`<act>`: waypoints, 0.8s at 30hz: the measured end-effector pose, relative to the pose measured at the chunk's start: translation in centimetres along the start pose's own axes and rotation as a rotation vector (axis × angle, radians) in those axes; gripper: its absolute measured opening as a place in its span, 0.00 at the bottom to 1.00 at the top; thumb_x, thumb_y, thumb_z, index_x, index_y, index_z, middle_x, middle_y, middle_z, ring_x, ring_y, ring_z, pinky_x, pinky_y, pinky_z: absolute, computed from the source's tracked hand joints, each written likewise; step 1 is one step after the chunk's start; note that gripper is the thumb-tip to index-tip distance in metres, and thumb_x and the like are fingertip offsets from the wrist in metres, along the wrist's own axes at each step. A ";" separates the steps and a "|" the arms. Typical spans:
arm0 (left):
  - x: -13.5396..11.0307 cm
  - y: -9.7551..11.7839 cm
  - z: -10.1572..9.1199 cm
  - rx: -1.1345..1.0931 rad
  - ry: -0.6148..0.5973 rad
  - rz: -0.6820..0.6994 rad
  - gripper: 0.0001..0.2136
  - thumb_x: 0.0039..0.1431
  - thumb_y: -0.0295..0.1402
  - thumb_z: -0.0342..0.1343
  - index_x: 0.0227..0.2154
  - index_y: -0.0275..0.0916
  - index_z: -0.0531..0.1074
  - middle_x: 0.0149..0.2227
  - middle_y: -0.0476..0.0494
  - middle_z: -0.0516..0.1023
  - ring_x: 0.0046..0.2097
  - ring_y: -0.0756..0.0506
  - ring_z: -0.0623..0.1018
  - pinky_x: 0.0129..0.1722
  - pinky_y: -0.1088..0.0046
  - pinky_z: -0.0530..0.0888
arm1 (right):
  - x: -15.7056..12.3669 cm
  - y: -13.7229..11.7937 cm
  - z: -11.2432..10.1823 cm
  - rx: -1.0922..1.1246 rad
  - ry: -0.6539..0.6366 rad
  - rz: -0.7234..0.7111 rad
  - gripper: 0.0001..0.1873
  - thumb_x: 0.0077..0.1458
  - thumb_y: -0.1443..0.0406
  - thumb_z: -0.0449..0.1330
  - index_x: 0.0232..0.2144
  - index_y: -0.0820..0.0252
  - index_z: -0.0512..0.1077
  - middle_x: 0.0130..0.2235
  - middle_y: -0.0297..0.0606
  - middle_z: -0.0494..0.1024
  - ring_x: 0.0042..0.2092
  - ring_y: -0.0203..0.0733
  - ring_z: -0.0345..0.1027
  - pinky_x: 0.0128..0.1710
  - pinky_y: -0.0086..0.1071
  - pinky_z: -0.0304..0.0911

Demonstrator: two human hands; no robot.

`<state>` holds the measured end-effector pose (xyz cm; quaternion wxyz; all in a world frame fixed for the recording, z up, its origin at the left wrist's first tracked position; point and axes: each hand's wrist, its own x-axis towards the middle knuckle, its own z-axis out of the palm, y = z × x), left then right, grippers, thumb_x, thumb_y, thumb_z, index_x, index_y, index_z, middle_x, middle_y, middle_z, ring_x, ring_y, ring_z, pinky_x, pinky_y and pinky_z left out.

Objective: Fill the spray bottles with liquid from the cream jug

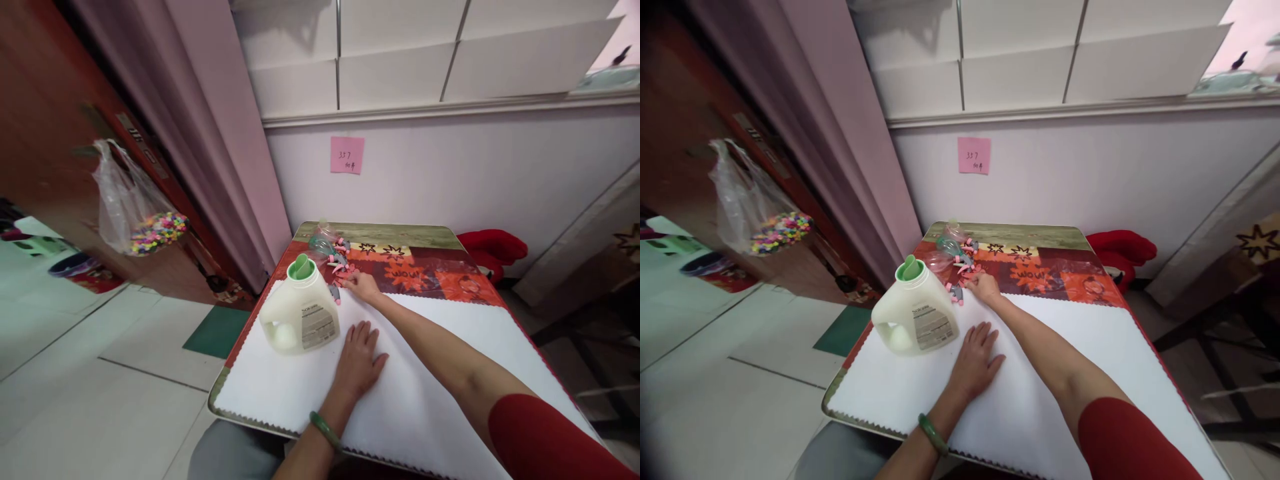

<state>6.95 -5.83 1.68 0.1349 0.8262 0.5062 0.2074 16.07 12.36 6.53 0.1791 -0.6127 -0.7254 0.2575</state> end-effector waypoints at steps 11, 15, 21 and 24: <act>0.0 -0.2 0.1 0.007 0.022 0.022 0.25 0.62 0.37 0.58 0.61 0.37 0.68 0.63 0.30 0.70 0.66 0.31 0.67 0.68 0.43 0.60 | 1.1 -5.1 4.2 -0.104 -0.025 -0.137 0.20 0.66 0.58 0.61 0.56 0.60 0.70 0.56 0.44 0.74 0.52 0.47 0.73 0.51 0.48 0.72; -0.1 -0.5 0.3 0.013 0.037 0.035 0.25 0.62 0.38 0.58 0.60 0.36 0.69 0.63 0.31 0.71 0.66 0.32 0.67 0.68 0.44 0.60 | 1.1 -5.1 4.0 -0.115 -0.038 -0.190 0.20 0.66 0.58 0.61 0.56 0.59 0.70 0.56 0.44 0.74 0.52 0.47 0.73 0.50 0.47 0.73; -0.4 -0.7 0.8 0.034 0.090 0.057 0.23 0.63 0.39 0.57 0.59 0.36 0.69 0.64 0.30 0.70 0.66 0.32 0.68 0.67 0.45 0.62 | -0.2 -4.2 0.0 -0.071 0.091 -0.323 0.14 0.62 0.62 0.63 0.48 0.61 0.73 0.51 0.44 0.76 0.50 0.45 0.72 0.51 0.38 0.68; -0.6 -0.7 0.9 0.050 0.144 0.077 0.24 0.63 0.38 0.58 0.59 0.35 0.69 0.62 0.30 0.72 0.65 0.32 0.70 0.66 0.45 0.65 | -1.9 -2.6 -4.7 -0.076 0.190 -0.350 0.13 0.60 0.65 0.62 0.48 0.62 0.71 0.50 0.47 0.75 0.50 0.46 0.70 0.51 0.37 0.65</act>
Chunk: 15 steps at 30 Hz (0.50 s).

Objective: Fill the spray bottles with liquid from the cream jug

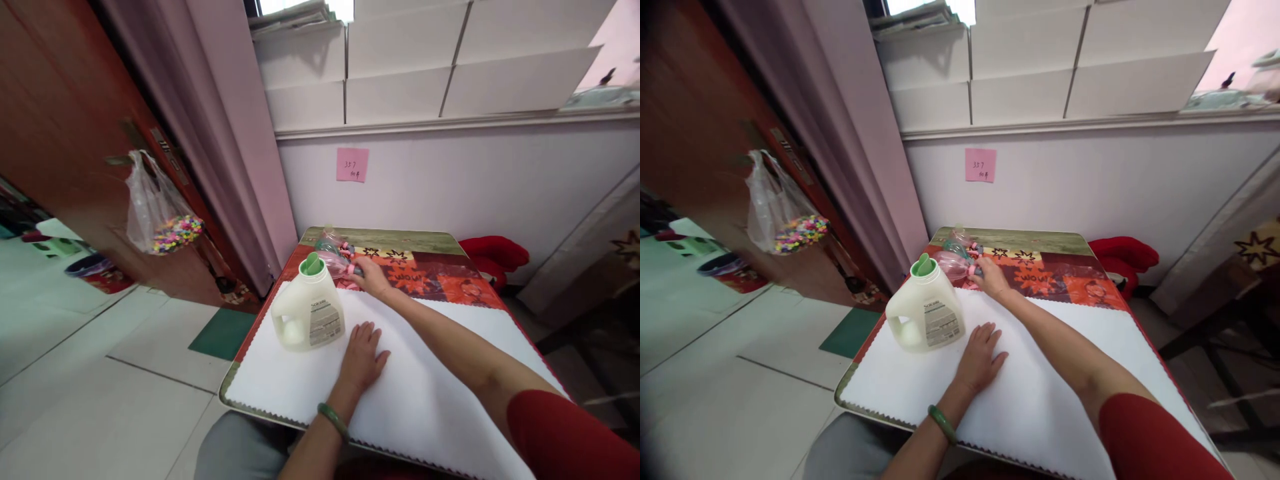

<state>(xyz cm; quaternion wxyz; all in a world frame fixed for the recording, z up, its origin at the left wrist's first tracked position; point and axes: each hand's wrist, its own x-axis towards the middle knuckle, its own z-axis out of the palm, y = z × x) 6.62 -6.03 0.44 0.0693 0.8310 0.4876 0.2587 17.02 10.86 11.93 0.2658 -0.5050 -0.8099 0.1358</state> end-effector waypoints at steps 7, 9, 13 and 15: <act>-0.1 -0.3 0.2 -0.013 0.201 0.068 0.23 0.62 0.34 0.58 0.60 0.36 0.66 0.58 0.30 0.74 0.61 0.34 0.73 0.63 0.46 0.68 | -6.5 2.0 -12.7 -0.094 -0.081 -0.076 0.20 0.50 0.70 0.65 0.46 0.58 0.71 0.39 0.39 0.79 0.41 0.45 0.73 0.40 0.30 0.61; 0.2 -0.3 0.1 -0.022 0.273 0.066 0.25 0.63 0.35 0.58 0.61 0.35 0.63 0.58 0.27 0.73 0.62 0.32 0.71 0.64 0.42 0.65 | -8.5 1.1 -14.3 -0.180 -0.180 -0.058 0.26 0.47 0.71 0.66 0.50 0.58 0.69 0.37 0.38 0.80 0.37 0.44 0.74 0.33 0.28 0.58; 1.6 0.6 0.2 -0.096 0.486 0.003 0.45 0.49 0.50 0.69 0.63 0.32 0.57 0.64 0.17 0.62 0.67 0.23 0.63 0.64 0.32 0.57 | -11.4 -2.1 -14.2 -0.386 -0.324 -0.013 0.27 0.48 0.71 0.67 0.52 0.59 0.68 0.40 0.44 0.83 0.38 0.49 0.77 0.28 0.29 0.54; 2.4 1.3 0.5 -0.280 0.476 -0.070 0.50 0.40 0.50 0.74 0.63 0.35 0.57 0.65 0.19 0.62 0.67 0.23 0.64 0.64 0.35 0.59 | -12.3 -3.8 -13.5 -0.389 -0.339 -0.027 0.28 0.49 0.71 0.67 0.54 0.58 0.68 0.41 0.46 0.83 0.39 0.51 0.78 0.29 0.30 0.57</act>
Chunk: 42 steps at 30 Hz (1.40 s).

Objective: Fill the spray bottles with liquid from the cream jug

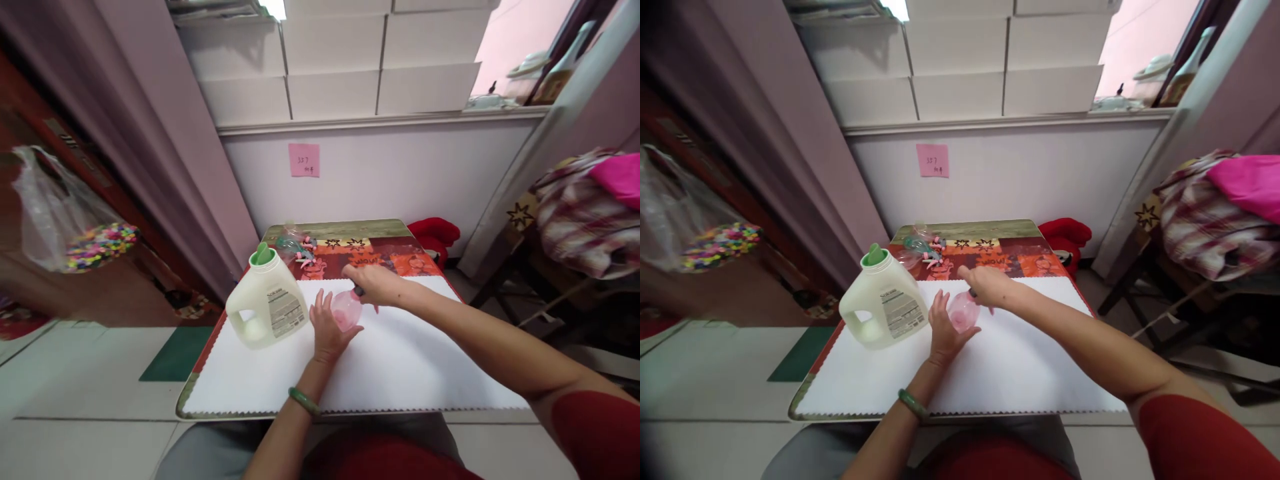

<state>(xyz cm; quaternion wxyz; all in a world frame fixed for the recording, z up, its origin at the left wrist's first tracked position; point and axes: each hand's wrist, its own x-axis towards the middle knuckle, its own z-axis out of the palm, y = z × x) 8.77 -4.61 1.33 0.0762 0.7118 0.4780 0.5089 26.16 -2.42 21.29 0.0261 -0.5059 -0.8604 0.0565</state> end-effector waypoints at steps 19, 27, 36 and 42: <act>-0.7 0.6 1.2 -0.284 0.038 -0.312 0.41 0.41 0.43 0.73 0.58 0.39 0.62 0.55 0.31 0.71 0.59 0.31 0.73 0.59 0.48 0.70 | -0.2 -0.8 13.9 1.298 0.550 0.110 0.28 0.44 0.55 0.73 0.46 0.55 0.73 0.50 0.42 0.79 0.56 0.53 0.72 0.60 0.49 0.63; -1.1 0.3 1.3 -0.327 0.110 -0.399 0.40 0.45 0.44 0.72 0.58 0.48 0.56 0.50 0.39 0.74 0.47 0.38 0.80 0.46 0.50 0.79 | 2.9 0.1 15.6 1.496 0.506 -0.092 0.41 0.46 0.49 0.72 0.60 0.52 0.67 0.61 0.43 0.73 0.63 0.53 0.67 0.65 0.48 0.59; -0.3 0.4 0.3 -0.350 -0.052 -0.277 0.35 0.50 0.45 0.68 0.61 0.42 0.66 0.59 0.34 0.73 0.60 0.33 0.74 0.57 0.51 0.74 | 3.7 1.1 13.2 1.552 0.338 -0.121 0.25 0.54 0.47 0.67 0.47 0.57 0.75 0.46 0.45 0.82 0.48 0.50 0.78 0.55 0.49 0.70; -0.8 0.0 0.7 -0.329 -0.011 -0.302 0.50 0.49 0.53 0.66 0.70 0.42 0.49 0.66 0.27 0.63 0.62 0.31 0.72 0.56 0.49 0.74 | 4.7 2.0 13.7 1.627 0.553 0.101 0.22 0.60 0.46 0.60 0.34 0.59 0.76 0.38 0.43 0.84 0.42 0.47 0.79 0.52 0.45 0.71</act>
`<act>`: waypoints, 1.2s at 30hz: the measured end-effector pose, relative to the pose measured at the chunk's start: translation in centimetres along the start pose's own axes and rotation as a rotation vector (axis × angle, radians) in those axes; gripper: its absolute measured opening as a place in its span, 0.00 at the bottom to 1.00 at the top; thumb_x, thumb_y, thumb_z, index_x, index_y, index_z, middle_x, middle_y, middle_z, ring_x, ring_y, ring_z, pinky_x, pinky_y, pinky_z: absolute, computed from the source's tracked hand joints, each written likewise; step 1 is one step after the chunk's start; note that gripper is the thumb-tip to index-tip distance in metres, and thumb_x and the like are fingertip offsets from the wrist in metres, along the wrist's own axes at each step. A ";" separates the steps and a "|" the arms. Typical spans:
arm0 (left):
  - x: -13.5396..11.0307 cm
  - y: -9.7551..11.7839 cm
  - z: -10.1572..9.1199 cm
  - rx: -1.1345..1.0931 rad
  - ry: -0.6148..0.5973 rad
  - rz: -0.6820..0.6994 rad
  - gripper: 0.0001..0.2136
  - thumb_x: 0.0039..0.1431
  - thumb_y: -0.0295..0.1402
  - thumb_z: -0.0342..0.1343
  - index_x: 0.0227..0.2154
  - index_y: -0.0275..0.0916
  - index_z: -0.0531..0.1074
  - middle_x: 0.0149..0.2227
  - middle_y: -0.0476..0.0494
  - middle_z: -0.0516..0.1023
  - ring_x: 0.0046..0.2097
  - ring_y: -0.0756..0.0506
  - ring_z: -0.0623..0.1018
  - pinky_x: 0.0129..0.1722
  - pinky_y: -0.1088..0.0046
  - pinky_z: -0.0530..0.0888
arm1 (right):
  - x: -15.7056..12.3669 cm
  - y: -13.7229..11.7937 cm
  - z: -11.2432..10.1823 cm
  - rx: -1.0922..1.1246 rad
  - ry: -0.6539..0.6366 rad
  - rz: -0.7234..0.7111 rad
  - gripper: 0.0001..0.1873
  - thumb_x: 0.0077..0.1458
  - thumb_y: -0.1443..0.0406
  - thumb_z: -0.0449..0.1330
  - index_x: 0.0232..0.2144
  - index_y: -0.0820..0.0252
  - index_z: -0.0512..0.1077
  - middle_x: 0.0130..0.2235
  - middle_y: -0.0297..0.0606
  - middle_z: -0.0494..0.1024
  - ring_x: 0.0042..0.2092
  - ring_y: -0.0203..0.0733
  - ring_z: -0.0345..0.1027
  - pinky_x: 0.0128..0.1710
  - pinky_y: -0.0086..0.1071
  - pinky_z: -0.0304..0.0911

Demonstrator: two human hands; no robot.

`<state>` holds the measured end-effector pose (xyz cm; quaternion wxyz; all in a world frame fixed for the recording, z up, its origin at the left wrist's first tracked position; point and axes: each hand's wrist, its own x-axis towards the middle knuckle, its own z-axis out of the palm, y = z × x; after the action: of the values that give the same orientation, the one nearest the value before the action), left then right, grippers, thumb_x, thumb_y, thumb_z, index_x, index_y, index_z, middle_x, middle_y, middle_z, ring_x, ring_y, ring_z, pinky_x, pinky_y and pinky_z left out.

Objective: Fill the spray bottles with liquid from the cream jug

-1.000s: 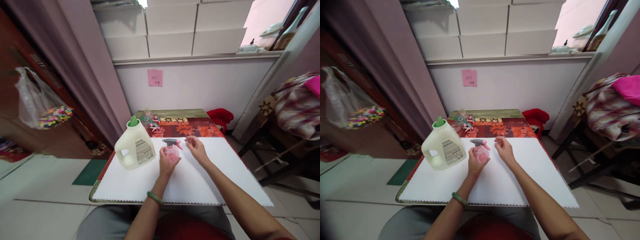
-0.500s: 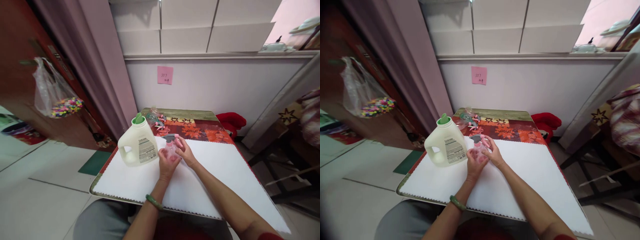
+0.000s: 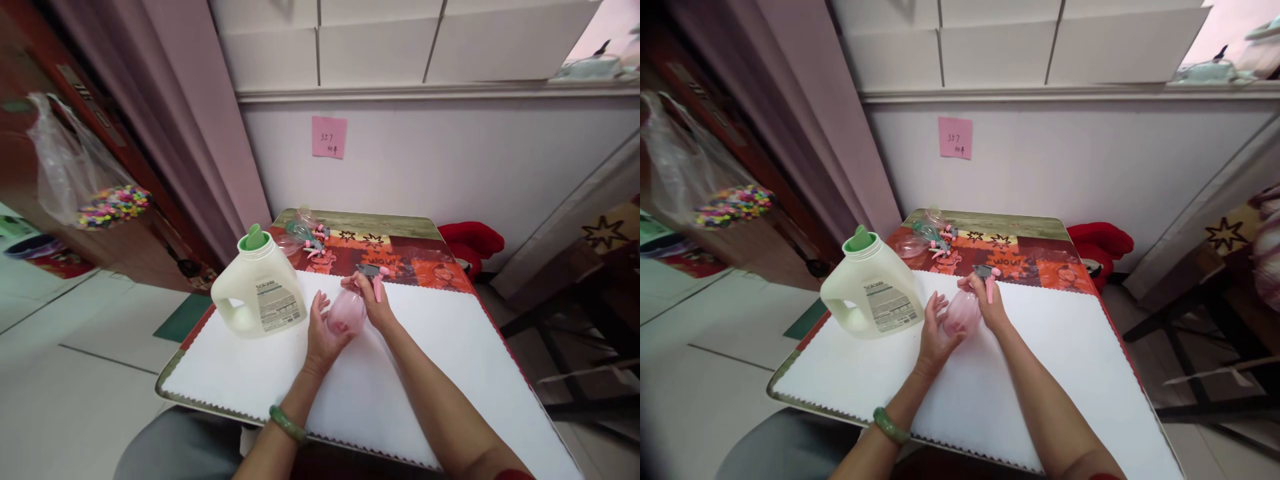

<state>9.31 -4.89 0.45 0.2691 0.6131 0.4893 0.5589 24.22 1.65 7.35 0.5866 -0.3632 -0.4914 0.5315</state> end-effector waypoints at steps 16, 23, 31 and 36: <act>0.2 0.4 0.3 0.117 0.133 0.016 0.40 0.44 0.42 0.71 0.58 0.45 0.55 0.56 0.34 0.69 0.56 0.33 0.76 0.54 0.49 0.76 | -0.7 -3.8 2.4 -0.015 -0.033 0.039 0.20 0.53 0.48 0.66 0.26 0.55 0.67 0.30 0.38 0.82 0.38 0.46 0.78 0.42 0.38 0.70; 0.4 1.2 0.1 0.147 -0.010 0.096 0.39 0.50 0.47 0.66 0.62 0.44 0.56 0.60 0.32 0.69 0.61 0.32 0.73 0.57 0.49 0.75 | -0.5 -4.6 1.1 -0.073 -0.164 0.022 0.20 0.53 0.47 0.66 0.26 0.55 0.70 0.31 0.38 0.82 0.39 0.47 0.78 0.42 0.39 0.70; -0.1 0.2 0.5 0.363 0.208 0.099 0.41 0.41 0.49 0.72 0.54 0.40 0.60 0.49 0.36 0.70 0.51 0.34 0.76 0.50 0.49 0.77 | -1.7 -3.0 3.1 -0.124 0.098 -0.018 0.17 0.50 0.53 0.70 0.27 0.55 0.68 0.31 0.34 0.79 0.33 0.41 0.72 0.36 0.34 0.68; -0.1 1.1 0.2 0.266 0.061 0.126 0.35 0.51 0.41 0.67 0.60 0.43 0.59 0.54 0.36 0.71 0.54 0.36 0.76 0.55 0.53 0.76 | -1.3 -4.1 2.0 -0.173 -0.059 0.018 0.18 0.51 0.51 0.68 0.28 0.55 0.68 0.33 0.36 0.81 0.36 0.43 0.74 0.39 0.35 0.68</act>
<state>9.89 -5.35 1.35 0.1350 0.6556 0.5275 0.5232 23.42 -0.55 11.48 0.5335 -0.4012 -0.5491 0.5029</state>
